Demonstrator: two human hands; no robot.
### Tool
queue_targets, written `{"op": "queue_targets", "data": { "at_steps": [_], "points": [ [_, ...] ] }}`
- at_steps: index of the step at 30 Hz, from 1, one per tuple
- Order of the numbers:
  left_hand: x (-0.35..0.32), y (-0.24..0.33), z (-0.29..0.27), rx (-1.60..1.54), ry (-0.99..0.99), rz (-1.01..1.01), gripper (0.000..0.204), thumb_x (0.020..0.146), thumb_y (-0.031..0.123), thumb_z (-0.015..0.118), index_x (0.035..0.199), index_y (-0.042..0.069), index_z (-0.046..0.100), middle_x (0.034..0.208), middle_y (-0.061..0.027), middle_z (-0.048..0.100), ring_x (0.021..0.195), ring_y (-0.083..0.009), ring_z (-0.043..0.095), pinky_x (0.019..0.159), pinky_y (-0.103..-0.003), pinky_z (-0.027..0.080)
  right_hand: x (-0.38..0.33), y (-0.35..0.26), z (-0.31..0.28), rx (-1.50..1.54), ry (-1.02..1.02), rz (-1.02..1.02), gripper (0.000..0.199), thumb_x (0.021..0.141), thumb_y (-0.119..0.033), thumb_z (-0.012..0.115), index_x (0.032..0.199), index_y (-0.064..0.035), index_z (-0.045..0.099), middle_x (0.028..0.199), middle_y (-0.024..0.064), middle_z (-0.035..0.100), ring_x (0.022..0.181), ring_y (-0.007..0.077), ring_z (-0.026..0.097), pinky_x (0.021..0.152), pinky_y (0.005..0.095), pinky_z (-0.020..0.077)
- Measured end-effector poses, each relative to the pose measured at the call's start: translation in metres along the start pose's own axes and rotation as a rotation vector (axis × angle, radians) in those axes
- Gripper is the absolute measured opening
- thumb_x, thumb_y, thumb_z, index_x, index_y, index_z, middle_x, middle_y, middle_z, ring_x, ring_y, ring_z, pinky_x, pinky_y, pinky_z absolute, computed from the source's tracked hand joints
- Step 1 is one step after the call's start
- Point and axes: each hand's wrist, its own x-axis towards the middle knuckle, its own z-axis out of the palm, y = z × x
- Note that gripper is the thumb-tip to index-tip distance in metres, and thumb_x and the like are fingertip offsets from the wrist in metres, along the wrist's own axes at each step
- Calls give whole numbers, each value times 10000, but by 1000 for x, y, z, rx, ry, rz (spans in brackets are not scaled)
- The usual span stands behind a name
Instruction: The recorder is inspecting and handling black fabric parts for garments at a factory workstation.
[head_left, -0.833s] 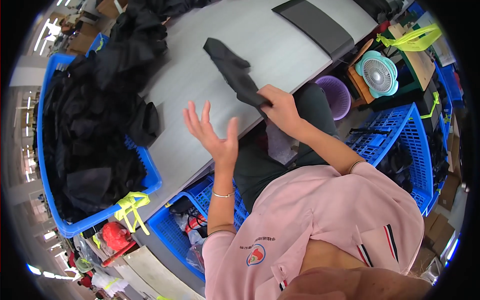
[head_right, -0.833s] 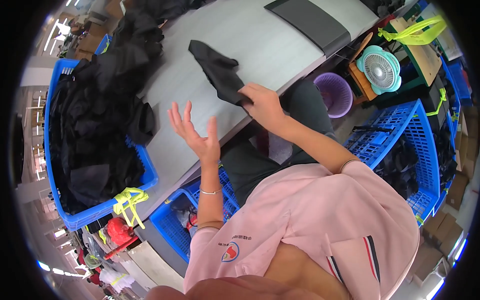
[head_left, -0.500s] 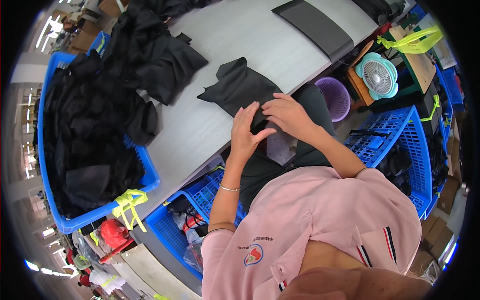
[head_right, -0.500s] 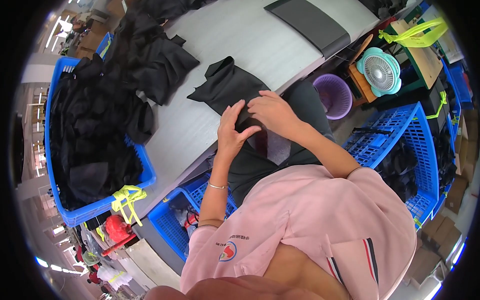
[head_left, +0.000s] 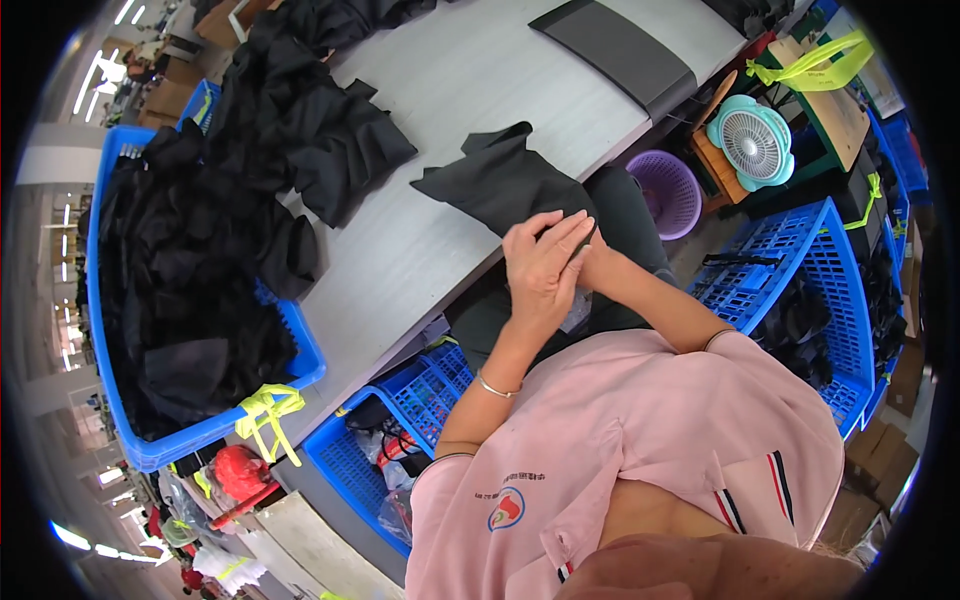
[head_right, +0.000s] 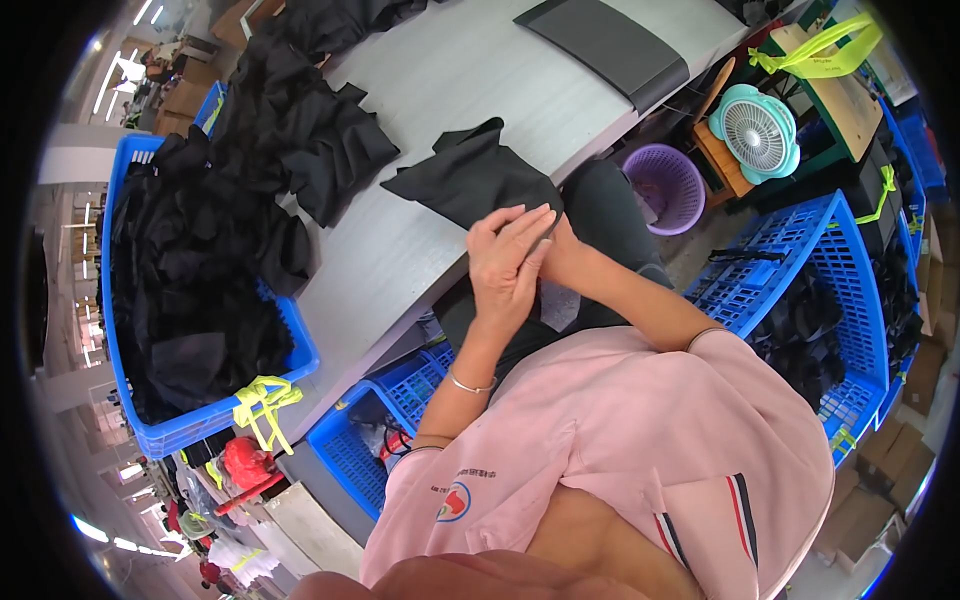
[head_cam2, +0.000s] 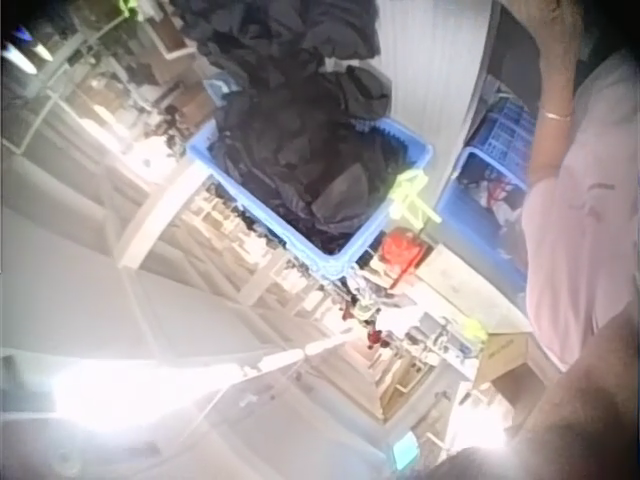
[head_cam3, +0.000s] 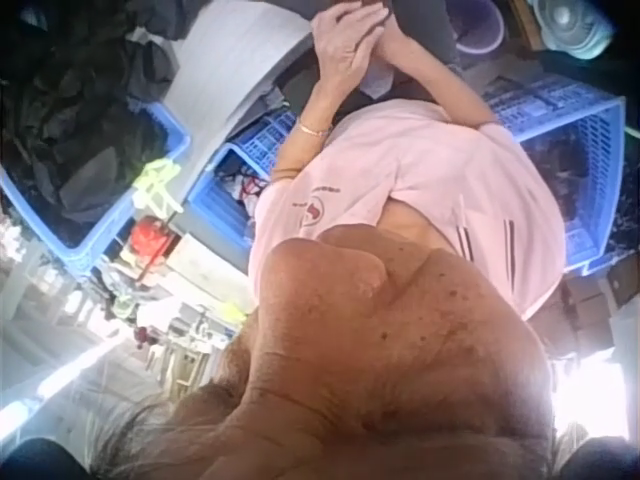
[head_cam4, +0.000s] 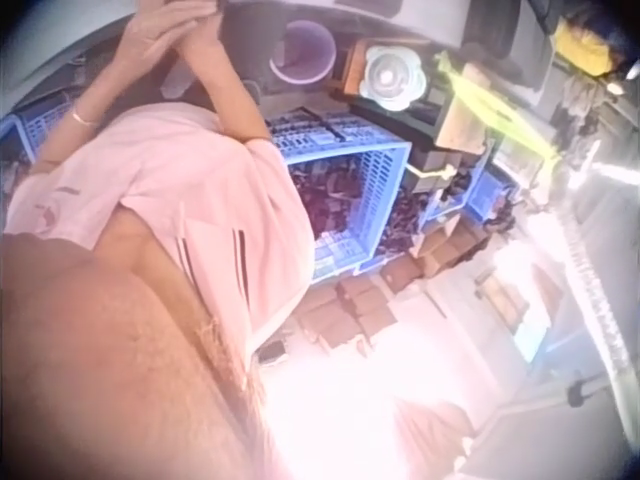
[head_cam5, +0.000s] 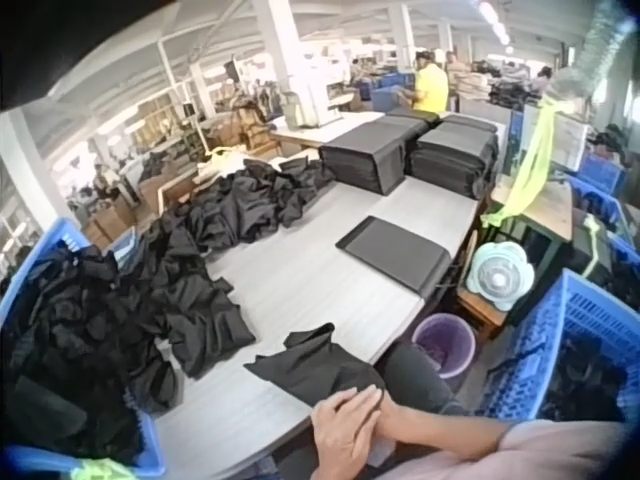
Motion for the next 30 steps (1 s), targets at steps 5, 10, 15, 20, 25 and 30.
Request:
{"op": "queue_targets", "data": {
  "at_steps": [5, 10, 15, 20, 25, 30],
  "points": [
    [-15, 13, 6, 49, 109, -81, 270, 871, 143, 688, 1132, 90, 730, 1204, -21, 692, 1119, -251, 571, 986, -386, 368, 11, 20, 24, 1113, -671, 470, 264, 914, -137, 566, 1162, -55, 606, 1167, 76, 645, 1113, 230, 595, 834, 336, 502],
    [-30, 23, 16, -32, 118, -215, 231, 936, 166, 648, 1131, 80, 735, 1228, -21, 687, 1193, -247, 533, 1061, -363, 331, 22, 3, 30, 1104, -288, 547, 284, 899, -108, 579, 1176, -47, 591, 1185, 76, 642, 1116, 221, 592, 844, 328, 502],
    [-35, 25, 19, -133, 159, -275, 226, 941, 138, 639, 1134, 63, 731, 1244, -33, 679, 1216, -241, 519, 1075, -357, 333, 28, 0, 26, 1094, -165, 613, 309, 883, -79, 592, 1189, -39, 576, 1204, 76, 638, 1119, 212, 589, 855, 320, 502],
    [-40, 23, 17, -240, 192, -365, 220, 945, 114, 630, 1131, 46, 727, 1248, -49, 675, 1208, -240, 522, 1059, -351, 371, 30, 6, 15, 1095, -83, 642, 339, 868, -51, 605, 1203, -31, 560, 1223, 76, 635, 1121, 203, 586, 865, 311, 502],
    [-44, 33, 29, -267, 144, -363, 213, 932, 96, 640, 1114, 33, 729, 1237, -58, 678, 1149, -238, 554, 1011, -340, 424, 40, 1, 5, 968, 127, 612, 372, 852, -22, 618, 1217, -23, 545, 1242, 76, 631, 1124, 194, 582, 876, 303, 501],
    [-54, 58, 38, -499, -41, -253, 284, 866, 1, 672, 1148, 12, 710, 1268, -100, 663, 1061, -242, 602, 932, -309, 483, 77, 17, 7, 1170, 474, 781, 407, 837, 7, 631, 1230, -15, 529, 1260, 76, 627, 1127, 186, 579, 887, 295, 501]
  ]
}}
